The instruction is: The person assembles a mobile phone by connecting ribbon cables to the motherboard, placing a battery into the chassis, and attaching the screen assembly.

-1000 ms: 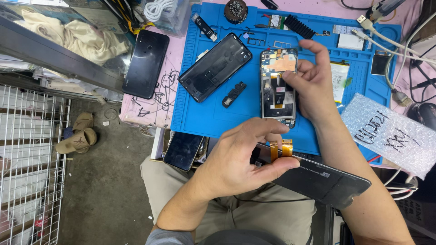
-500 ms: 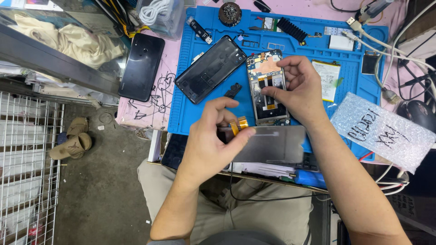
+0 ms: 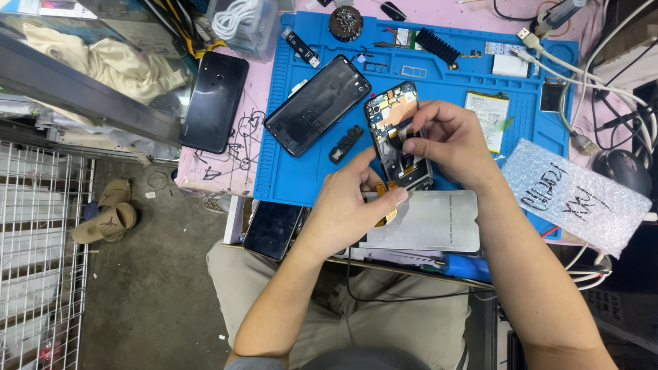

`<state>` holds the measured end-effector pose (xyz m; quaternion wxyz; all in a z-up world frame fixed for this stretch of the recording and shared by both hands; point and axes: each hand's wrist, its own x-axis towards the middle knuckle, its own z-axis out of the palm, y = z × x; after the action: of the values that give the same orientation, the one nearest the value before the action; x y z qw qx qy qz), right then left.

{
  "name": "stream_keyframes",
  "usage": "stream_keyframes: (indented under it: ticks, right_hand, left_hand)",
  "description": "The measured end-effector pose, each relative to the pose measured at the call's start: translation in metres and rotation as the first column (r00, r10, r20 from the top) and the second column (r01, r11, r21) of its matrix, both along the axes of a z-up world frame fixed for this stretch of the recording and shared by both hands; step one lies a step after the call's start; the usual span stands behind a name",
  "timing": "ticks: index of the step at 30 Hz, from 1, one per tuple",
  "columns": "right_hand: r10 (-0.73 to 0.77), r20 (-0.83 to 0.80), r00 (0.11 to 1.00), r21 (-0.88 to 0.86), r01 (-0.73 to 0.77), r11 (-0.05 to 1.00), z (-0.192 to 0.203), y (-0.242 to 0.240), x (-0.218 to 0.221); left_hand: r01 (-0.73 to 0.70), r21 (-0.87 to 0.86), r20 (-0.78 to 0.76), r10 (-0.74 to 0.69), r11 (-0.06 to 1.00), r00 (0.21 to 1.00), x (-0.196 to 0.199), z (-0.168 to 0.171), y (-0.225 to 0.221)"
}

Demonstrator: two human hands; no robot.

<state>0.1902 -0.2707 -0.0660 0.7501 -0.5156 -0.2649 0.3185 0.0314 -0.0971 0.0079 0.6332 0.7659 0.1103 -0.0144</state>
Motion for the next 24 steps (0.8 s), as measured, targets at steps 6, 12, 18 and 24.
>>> stream_keyframes:
  ticks: [6,12,18,24]
  right_hand:
    - [-0.030,0.045,0.999,-0.049,0.032,0.998,0.007,0.005,-0.008]
    - [-0.045,0.020,0.999,-0.093,0.046,0.995,0.000,-0.005,-0.007]
    - [-0.016,0.060,0.998,-0.113,0.023,0.993,-0.001,-0.012,-0.007]
    - [0.144,0.082,0.986,-0.096,-0.136,0.986,0.020,-0.005,-0.007]
  left_hand:
    - [-0.067,-0.105,0.079,0.075,0.992,0.994,-0.009,-0.006,-0.019]
    - [-0.087,-0.002,0.192,0.085,0.996,0.978,-0.014,-0.014,-0.032]
    - [-0.102,0.013,0.193,0.098,0.995,0.976,-0.017,-0.011,-0.043]
    - [-0.135,-0.073,0.134,0.144,0.988,0.980,-0.016,-0.019,-0.040]
